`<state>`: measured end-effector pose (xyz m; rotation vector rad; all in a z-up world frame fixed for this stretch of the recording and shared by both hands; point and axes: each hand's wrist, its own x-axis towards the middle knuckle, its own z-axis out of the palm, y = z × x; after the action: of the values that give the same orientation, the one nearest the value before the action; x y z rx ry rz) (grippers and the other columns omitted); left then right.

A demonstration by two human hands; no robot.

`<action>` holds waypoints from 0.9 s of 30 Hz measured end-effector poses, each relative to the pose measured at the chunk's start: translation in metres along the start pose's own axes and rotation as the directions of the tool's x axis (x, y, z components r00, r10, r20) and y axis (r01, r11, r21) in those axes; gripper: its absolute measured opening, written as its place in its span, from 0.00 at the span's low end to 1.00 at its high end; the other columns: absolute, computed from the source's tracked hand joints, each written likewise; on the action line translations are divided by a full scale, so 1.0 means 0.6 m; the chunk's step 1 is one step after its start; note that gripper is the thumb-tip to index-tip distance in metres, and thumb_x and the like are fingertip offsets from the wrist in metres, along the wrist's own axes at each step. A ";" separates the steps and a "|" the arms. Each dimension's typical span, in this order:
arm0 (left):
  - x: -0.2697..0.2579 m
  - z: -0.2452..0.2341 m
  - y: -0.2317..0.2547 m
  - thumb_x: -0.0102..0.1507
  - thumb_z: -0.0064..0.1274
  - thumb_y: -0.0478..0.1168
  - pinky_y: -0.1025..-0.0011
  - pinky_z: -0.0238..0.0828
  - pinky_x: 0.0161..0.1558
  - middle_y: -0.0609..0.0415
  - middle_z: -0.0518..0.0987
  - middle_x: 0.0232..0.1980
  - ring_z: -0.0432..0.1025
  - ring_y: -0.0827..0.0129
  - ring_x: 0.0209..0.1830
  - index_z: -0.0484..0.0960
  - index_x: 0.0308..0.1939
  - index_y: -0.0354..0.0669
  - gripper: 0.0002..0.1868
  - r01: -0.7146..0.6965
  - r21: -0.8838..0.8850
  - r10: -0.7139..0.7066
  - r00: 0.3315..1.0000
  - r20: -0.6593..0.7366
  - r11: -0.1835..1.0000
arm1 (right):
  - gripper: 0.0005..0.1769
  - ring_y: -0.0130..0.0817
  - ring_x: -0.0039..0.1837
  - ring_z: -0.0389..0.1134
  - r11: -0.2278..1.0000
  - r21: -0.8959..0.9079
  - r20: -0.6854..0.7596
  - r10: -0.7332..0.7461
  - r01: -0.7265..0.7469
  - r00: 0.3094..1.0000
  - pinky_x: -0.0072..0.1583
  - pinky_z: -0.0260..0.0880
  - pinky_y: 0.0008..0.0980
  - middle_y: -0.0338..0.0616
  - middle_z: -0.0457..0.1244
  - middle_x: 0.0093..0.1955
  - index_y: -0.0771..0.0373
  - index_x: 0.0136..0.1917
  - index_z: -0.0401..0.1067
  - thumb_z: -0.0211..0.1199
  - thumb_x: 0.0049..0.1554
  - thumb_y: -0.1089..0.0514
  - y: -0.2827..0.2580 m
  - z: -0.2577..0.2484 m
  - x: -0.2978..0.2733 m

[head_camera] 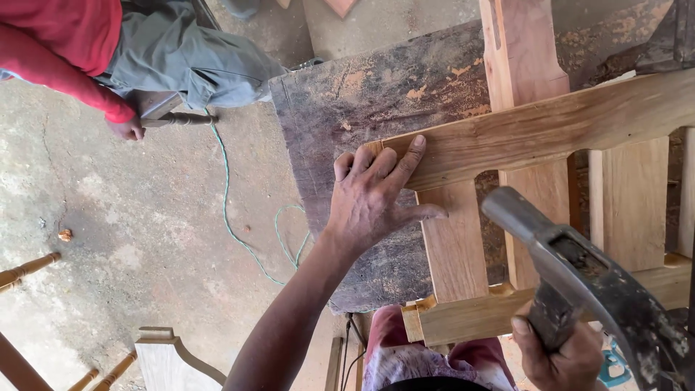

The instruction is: The person repeatedly hammers nails into a wooden slatted frame using a claw hammer. They retrieve nails from a small stool, position them on the frame, and strike them with the hammer. The task continues across multiple sections of the frame.

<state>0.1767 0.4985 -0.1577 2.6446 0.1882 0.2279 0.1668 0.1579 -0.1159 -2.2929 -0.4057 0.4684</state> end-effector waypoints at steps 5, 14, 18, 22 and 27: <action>0.000 0.000 0.001 0.54 0.56 0.77 0.57 0.56 0.58 0.58 0.69 0.45 0.65 0.62 0.58 0.67 0.78 0.50 0.56 -0.014 0.029 0.014 1.000 -0.020 0.999 | 0.14 0.31 0.32 0.68 0.949 -0.219 0.080 0.251 -0.229 0.965 0.38 0.68 0.34 0.45 0.66 0.28 0.65 0.47 0.76 0.69 0.58 0.51 -0.030 0.004 0.045; 0.001 -0.003 0.002 0.52 0.55 0.77 0.56 0.56 0.57 0.58 0.68 0.44 0.64 0.61 0.56 0.67 0.77 0.48 0.57 -0.011 0.021 0.011 1.000 -0.001 1.000 | 0.21 0.36 0.32 0.69 0.997 -0.065 0.000 0.034 -0.034 0.999 0.39 0.69 0.36 0.45 0.66 0.30 0.64 0.53 0.72 0.62 0.59 0.44 -0.030 0.008 0.033; 0.006 -0.003 0.000 0.54 0.57 0.76 0.56 0.56 0.56 0.58 0.68 0.43 0.64 0.62 0.55 0.67 0.77 0.48 0.56 -0.021 0.024 0.022 1.000 -0.009 0.999 | 0.23 0.40 0.31 0.70 0.892 -0.339 0.149 0.364 -0.298 0.919 0.37 0.70 0.41 0.47 0.65 0.28 0.64 0.53 0.75 0.64 0.58 0.42 -0.045 0.003 0.064; 0.003 -0.001 0.001 0.53 0.57 0.75 0.56 0.56 0.55 0.58 0.68 0.43 0.65 0.62 0.55 0.68 0.76 0.49 0.55 -0.014 0.043 0.015 1.000 -0.016 0.999 | 0.17 0.37 0.30 0.68 0.982 -0.166 0.073 0.108 -0.094 0.991 0.36 0.68 0.40 0.44 0.65 0.25 0.59 0.49 0.75 0.62 0.57 0.45 0.029 0.015 0.009; 0.003 -0.004 0.005 0.54 0.57 0.75 0.56 0.56 0.54 0.58 0.69 0.44 0.65 0.63 0.54 0.69 0.76 0.47 0.54 -0.029 0.058 0.031 0.999 -0.036 0.998 | 0.15 0.36 0.30 0.68 0.965 -0.182 0.128 0.215 -0.191 0.968 0.35 0.70 0.40 0.44 0.66 0.25 0.60 0.46 0.75 0.65 0.56 0.46 -0.006 0.014 0.034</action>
<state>0.1783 0.4973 -0.1538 2.7035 0.1693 0.2859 0.1803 0.1740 -0.1229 -2.4856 -0.2908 0.7341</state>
